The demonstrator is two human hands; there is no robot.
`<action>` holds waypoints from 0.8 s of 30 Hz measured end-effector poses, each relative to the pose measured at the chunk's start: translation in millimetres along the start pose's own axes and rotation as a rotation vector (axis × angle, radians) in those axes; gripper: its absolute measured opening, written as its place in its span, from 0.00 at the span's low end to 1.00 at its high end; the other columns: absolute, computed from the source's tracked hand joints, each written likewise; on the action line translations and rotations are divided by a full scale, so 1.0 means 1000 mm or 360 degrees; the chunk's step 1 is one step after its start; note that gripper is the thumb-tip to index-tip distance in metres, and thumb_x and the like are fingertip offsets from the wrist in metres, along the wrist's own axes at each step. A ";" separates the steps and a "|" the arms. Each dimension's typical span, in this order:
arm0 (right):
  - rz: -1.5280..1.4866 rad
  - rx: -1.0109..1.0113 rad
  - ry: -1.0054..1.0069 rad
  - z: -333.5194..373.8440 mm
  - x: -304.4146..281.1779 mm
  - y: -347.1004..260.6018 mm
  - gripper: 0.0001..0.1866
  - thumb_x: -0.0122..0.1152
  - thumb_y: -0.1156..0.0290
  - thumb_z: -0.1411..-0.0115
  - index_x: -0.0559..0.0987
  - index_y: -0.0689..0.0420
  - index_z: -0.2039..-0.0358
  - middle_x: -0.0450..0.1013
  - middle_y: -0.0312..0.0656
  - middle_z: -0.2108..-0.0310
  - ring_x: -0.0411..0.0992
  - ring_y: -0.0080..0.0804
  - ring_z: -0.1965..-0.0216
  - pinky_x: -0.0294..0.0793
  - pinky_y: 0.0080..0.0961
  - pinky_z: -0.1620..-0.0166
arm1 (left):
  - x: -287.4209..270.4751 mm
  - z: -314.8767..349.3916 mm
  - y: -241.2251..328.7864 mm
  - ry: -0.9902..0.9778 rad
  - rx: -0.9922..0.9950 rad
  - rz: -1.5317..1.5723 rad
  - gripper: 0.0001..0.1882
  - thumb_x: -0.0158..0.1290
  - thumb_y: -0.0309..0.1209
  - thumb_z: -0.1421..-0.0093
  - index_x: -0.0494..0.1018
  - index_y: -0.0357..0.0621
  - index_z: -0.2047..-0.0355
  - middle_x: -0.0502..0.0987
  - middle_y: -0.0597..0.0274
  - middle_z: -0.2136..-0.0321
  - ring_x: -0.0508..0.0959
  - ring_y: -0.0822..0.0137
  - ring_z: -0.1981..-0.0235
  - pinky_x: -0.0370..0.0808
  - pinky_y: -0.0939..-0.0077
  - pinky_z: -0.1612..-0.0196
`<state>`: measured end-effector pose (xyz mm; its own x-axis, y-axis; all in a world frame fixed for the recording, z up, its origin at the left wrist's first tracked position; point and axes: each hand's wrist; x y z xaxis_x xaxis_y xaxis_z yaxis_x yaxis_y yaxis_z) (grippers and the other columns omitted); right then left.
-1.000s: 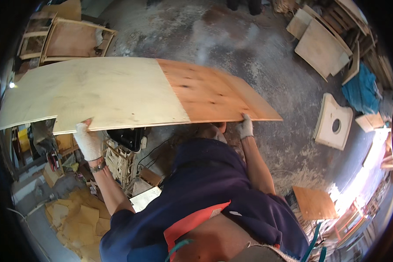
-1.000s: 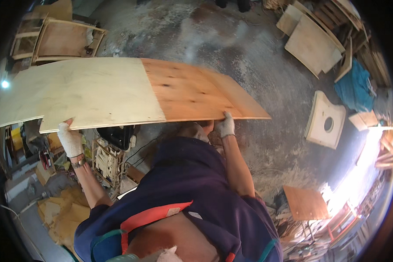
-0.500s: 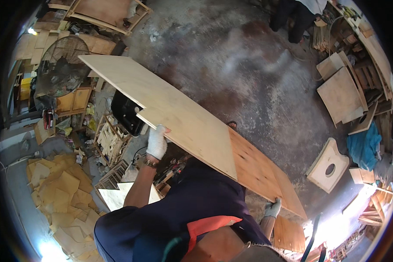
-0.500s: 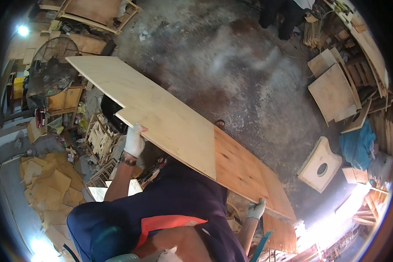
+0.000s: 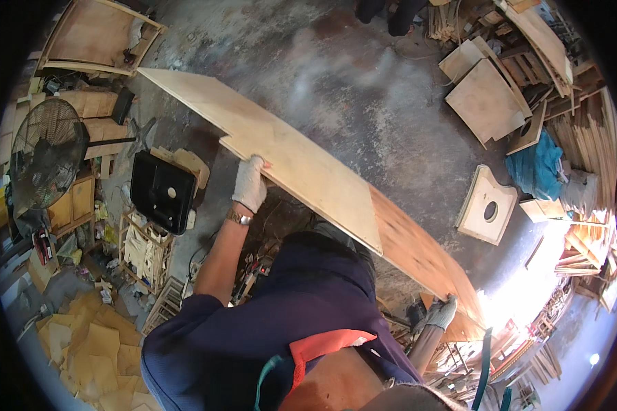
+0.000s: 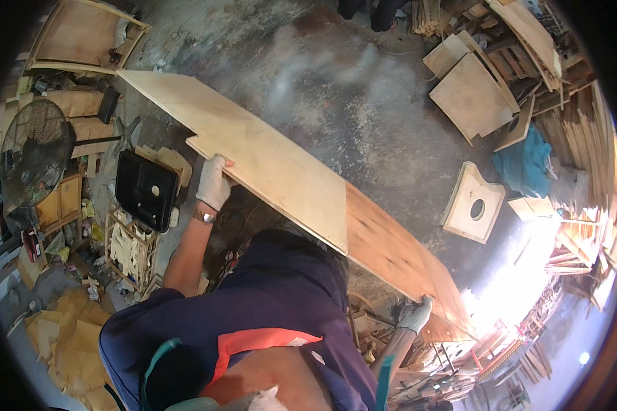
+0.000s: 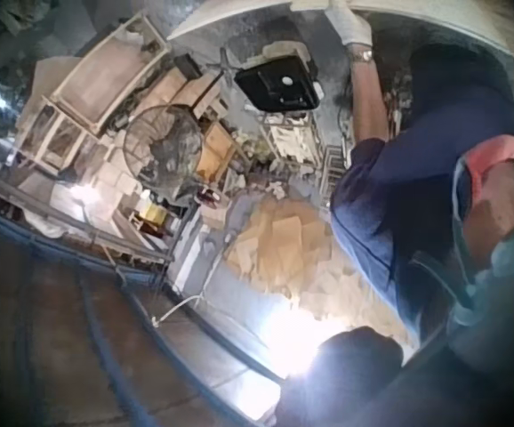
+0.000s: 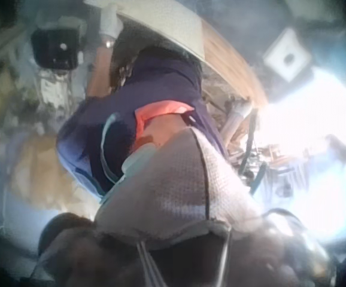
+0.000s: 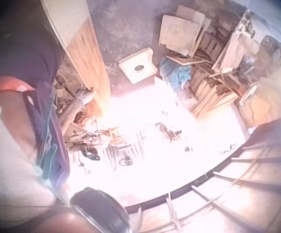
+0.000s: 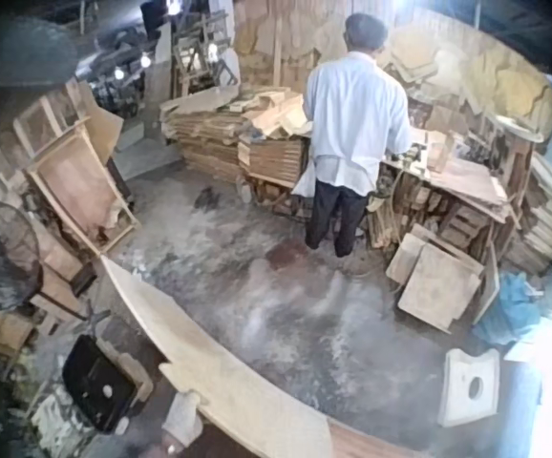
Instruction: The person uses a jigsaw to cut a large wooden panel, then flips and repositions it. They use a nail gun to fasten a smaller wooden panel onto the larger one, aligning and securing the pieces together.
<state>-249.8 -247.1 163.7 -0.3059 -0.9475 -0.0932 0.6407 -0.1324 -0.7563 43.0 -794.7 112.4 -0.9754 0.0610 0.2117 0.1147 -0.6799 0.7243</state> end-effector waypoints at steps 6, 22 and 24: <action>-0.0174 -0.0152 -0.0225 0.029 0.064 -0.012 0.16 0.55 0.74 0.37 0.72 0.66 0.50 0.75 0.50 0.49 0.76 0.45 0.48 0.79 0.42 0.43 | 0.004 -0.011 0.106 -0.0150 0.0288 0.0221 0.07 0.53 0.29 0.46 0.72 0.44 0.67 0.74 0.61 0.60 0.75 0.61 0.53 0.75 0.58 0.47; -0.0418 0.1194 -0.0839 0.049 0.146 0.178 0.04 0.47 0.76 0.34 0.67 0.53 0.68 0.64 0.38 0.74 0.62 0.35 0.73 0.65 0.31 0.72 | -0.120 -0.215 -0.074 0.0338 -0.0231 -0.0128 0.12 0.53 0.35 0.43 0.64 0.44 0.64 0.63 0.58 0.64 0.64 0.57 0.65 0.68 0.56 0.60; -0.0544 0.1075 -0.0860 0.045 0.123 0.179 0.03 0.46 0.76 0.35 0.67 0.53 0.65 0.66 0.40 0.72 0.67 0.37 0.71 0.69 0.33 0.72 | -0.108 -0.212 -0.123 0.0017 -0.0332 -0.0450 0.11 0.52 0.37 0.40 0.66 0.43 0.63 0.68 0.56 0.63 0.69 0.57 0.66 0.72 0.54 0.61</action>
<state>-141.1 -400.6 45.4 -0.2927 -0.8102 0.5079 0.9022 -0.4099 -0.1340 94.3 -872.4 -138.3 -0.9652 0.2611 0.0141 -0.2000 -0.7720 0.6033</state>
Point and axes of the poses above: each hand's wrist, its own z-axis away from the middle knuckle, its own x-axis out of the palm, y = z × x
